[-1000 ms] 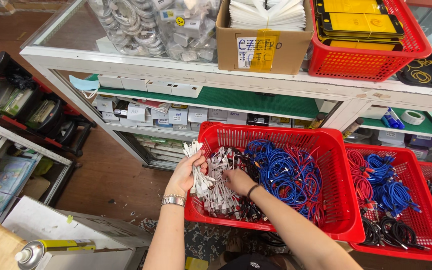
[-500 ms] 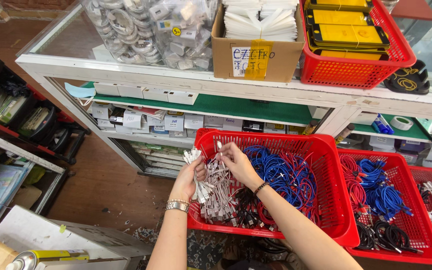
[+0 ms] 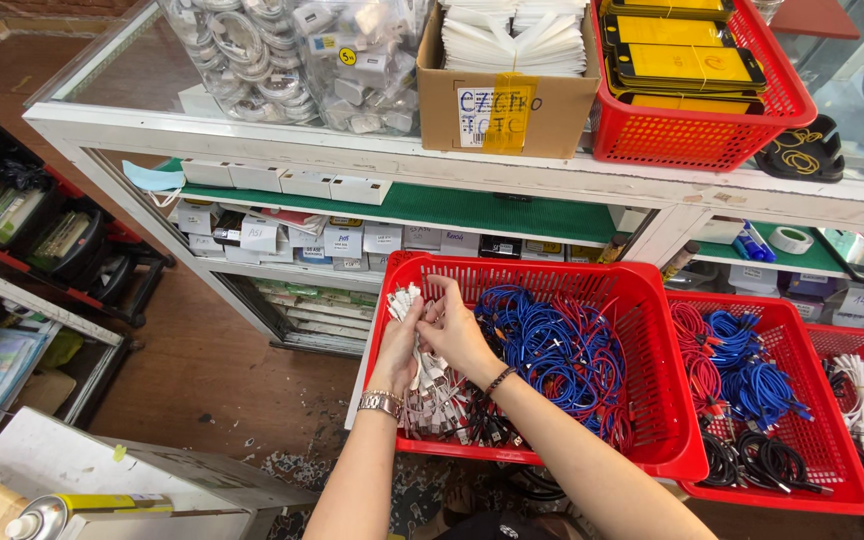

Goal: The person sorts white charging cables from a red basket filled with mixed blue, red, black, and white cables. They gather individual white cables in one hand, align the connectors, and hold the accumulated bundle, occasionally reaching back into the basket for more cables.

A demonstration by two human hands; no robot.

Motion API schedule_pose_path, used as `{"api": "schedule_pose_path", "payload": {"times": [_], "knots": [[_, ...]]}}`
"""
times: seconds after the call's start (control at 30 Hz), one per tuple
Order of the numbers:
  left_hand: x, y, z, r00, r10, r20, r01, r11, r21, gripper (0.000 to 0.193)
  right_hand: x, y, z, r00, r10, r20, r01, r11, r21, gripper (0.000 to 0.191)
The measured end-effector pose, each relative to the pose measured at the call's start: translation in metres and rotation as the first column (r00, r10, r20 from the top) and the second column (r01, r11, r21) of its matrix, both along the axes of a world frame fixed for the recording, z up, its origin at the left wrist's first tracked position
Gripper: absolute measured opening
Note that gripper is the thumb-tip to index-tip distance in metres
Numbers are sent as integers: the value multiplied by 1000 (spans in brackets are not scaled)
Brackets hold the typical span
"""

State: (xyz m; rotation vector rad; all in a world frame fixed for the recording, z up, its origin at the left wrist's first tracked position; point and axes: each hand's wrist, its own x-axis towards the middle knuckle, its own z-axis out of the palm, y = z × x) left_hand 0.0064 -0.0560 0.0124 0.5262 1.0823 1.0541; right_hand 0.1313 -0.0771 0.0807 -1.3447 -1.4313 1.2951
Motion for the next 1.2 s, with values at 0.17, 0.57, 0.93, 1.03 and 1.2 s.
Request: {"api": "schedule_pose_path", "payload": {"times": [0.17, 0.57, 0.93, 1.03, 1.2], "knots": [[-17, 2, 2, 991, 135, -4, -135, 988, -69, 40, 10, 13, -18, 997, 74, -18, -75, 993, -96, 45], [-60, 8, -12, 943, 185, 277, -203, 978, 38, 29, 18, 0, -98, 635, 95, 766, -322, 935, 150, 31], [-62, 15, -30, 952, 88, 295, -77, 996, -46, 27, 37, 24, -57, 781, 88, 619, -375, 858, 352, 14], [-50, 18, -29, 977, 27, 209, -23, 999, -24, 31, 39, 28, -39, 959, 108, 261, -195, 922, 334, 15], [-24, 20, -17, 987, -54, 154, 60, 998, -36, 38, 38, 24, -23, 982, 161, -102, -133, 963, 233, 17]]}}
